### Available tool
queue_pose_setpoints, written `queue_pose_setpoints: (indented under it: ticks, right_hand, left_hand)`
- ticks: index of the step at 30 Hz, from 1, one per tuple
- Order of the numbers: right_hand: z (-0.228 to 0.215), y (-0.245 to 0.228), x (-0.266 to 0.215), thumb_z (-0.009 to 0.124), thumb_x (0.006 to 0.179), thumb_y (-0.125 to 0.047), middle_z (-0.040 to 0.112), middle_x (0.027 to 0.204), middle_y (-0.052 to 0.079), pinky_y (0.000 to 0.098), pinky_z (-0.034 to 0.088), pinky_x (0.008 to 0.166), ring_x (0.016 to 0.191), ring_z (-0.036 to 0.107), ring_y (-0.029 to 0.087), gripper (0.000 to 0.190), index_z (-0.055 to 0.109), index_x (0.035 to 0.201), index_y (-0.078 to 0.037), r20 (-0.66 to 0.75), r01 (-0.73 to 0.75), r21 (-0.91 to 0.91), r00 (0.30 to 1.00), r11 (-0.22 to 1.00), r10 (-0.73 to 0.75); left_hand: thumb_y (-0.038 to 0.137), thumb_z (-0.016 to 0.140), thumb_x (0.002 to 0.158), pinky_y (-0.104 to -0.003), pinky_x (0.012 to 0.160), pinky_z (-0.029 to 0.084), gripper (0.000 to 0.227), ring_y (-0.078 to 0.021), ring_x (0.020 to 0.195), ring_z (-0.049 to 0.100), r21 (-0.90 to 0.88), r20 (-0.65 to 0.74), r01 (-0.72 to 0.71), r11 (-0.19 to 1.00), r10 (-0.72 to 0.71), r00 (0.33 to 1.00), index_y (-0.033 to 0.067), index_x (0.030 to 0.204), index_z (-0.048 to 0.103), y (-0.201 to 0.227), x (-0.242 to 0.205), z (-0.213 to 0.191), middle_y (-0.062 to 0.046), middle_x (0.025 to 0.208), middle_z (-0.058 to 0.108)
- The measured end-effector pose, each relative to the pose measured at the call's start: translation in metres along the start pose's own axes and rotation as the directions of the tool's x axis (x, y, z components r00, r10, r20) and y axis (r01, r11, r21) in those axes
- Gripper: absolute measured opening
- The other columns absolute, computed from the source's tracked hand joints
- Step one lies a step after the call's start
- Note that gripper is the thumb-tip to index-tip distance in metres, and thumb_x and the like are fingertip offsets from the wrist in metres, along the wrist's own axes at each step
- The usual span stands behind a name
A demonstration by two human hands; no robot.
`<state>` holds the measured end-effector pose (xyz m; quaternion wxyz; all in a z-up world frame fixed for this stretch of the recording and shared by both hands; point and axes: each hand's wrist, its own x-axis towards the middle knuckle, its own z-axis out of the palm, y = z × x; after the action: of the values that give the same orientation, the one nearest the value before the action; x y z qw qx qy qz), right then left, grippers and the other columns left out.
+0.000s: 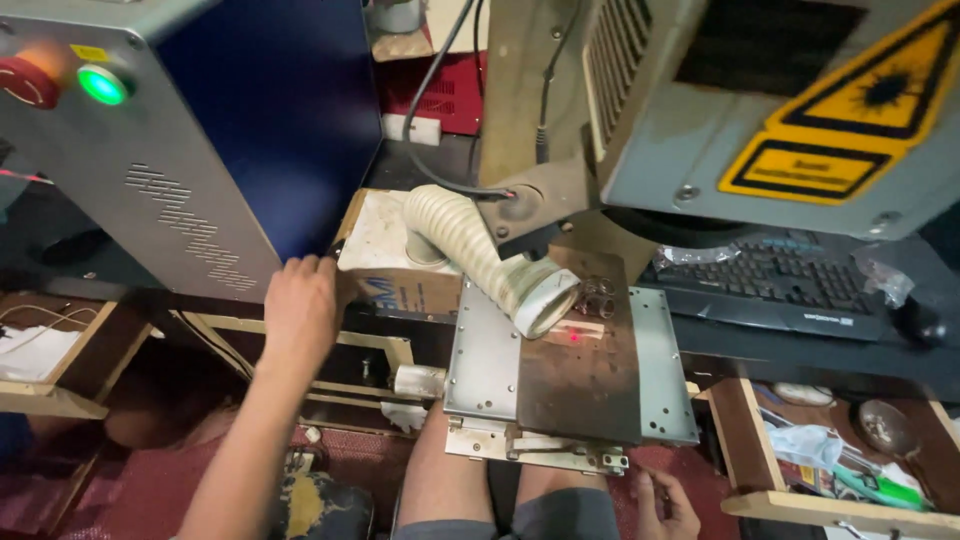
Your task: Using a laser welding machine to join small metal rings for jewelry making.
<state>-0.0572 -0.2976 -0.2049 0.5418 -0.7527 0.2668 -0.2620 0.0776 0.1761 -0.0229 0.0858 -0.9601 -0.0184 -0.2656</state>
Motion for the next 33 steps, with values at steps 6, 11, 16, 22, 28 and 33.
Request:
queue_pose_setpoints:
  ticks: [6,11,16,22,28,33]
  right_hand:
    - [0.01,0.013,-0.003,0.074,0.098,-0.024,0.052,0.061,0.004,0.0291,0.033,0.055,0.057,0.037,0.011,0.019,0.079,0.097,-0.006,0.064,-0.046,-0.131,0.996,0.99,0.055]
    - [0.024,0.042,-0.005,0.078,0.089,-0.013,0.059,0.067,0.007,0.0253,0.039,0.055,0.06,0.049,0.01,0.011,0.073,0.091,-0.003,0.1,-0.046,0.042,0.994,0.998,0.042]
    - [0.026,0.04,-0.003,0.076,0.087,-0.011,0.056,0.058,0.005,0.0248,0.037,0.05,0.051,0.045,0.009,0.008,0.075,0.09,-0.004,0.104,0.017,0.007,0.994,1.0,-0.018]
    - [0.021,0.052,-0.004,0.074,0.093,-0.008,0.066,0.073,0.009,0.0246,0.044,0.06,0.062,0.054,0.013,0.009,0.077,0.098,-0.001,0.114,0.007,0.04,0.993,0.999,-0.012]
    - [0.017,0.034,-0.007,0.077,0.092,-0.011,0.074,0.084,0.014,0.0341,0.054,0.075,0.079,0.067,0.023,0.013,0.078,0.1,0.0,0.156,-0.116,0.014,0.981,0.993,0.113]
    - [0.019,0.055,-0.001,0.078,0.09,-0.011,0.072,0.075,0.009,0.0272,0.049,0.06,0.067,0.062,0.016,0.012,0.079,0.097,-0.002,0.195,-0.04,0.035,0.98,0.999,0.033]
  left_hand:
    - [0.025,0.059,0.106,-0.047,0.069,0.051,0.033,-0.036,0.075,0.064,-0.427,-0.13,0.097,0.899,-0.167,0.977,-0.0002,0.093,0.076,0.023,-0.034,-0.032,-0.015,0.088,0.073]
    - [0.04,0.066,0.103,-0.047,0.061,0.05,0.038,-0.0352,0.068,0.066,-0.374,0.076,0.372,0.85,-0.372,0.925,0.0094,0.081,0.073,0.005,-0.014,-0.01,-0.012,0.073,0.068]
    - [0.014,0.083,0.083,-0.059,0.078,0.051,0.064,-0.0519,0.101,0.062,-0.522,0.025,0.28,0.805,-0.314,0.949,0.0003,0.132,0.045,0.005,0.009,-0.025,-0.027,0.115,0.062]
    - [-0.01,0.06,0.089,-0.047,0.123,0.021,0.103,-0.0454,0.155,0.015,-0.791,0.271,0.289,0.538,-0.115,0.956,0.0004,0.159,-0.015,0.003,0.019,-0.02,-0.034,0.167,0.003]
    - [0.013,0.054,0.099,-0.046,0.109,0.038,0.102,-0.0414,0.145,0.042,-0.737,0.492,0.451,0.504,-0.059,0.869,0.0169,0.156,-0.031,-0.006,0.017,-0.037,-0.026,0.171,0.001]
    - [0.017,0.045,0.1,-0.043,0.122,0.021,0.095,-0.0386,0.156,0.02,-0.732,0.515,0.427,0.531,0.02,0.857,0.0158,0.156,-0.031,-0.008,0.017,-0.03,-0.025,0.17,0.001]
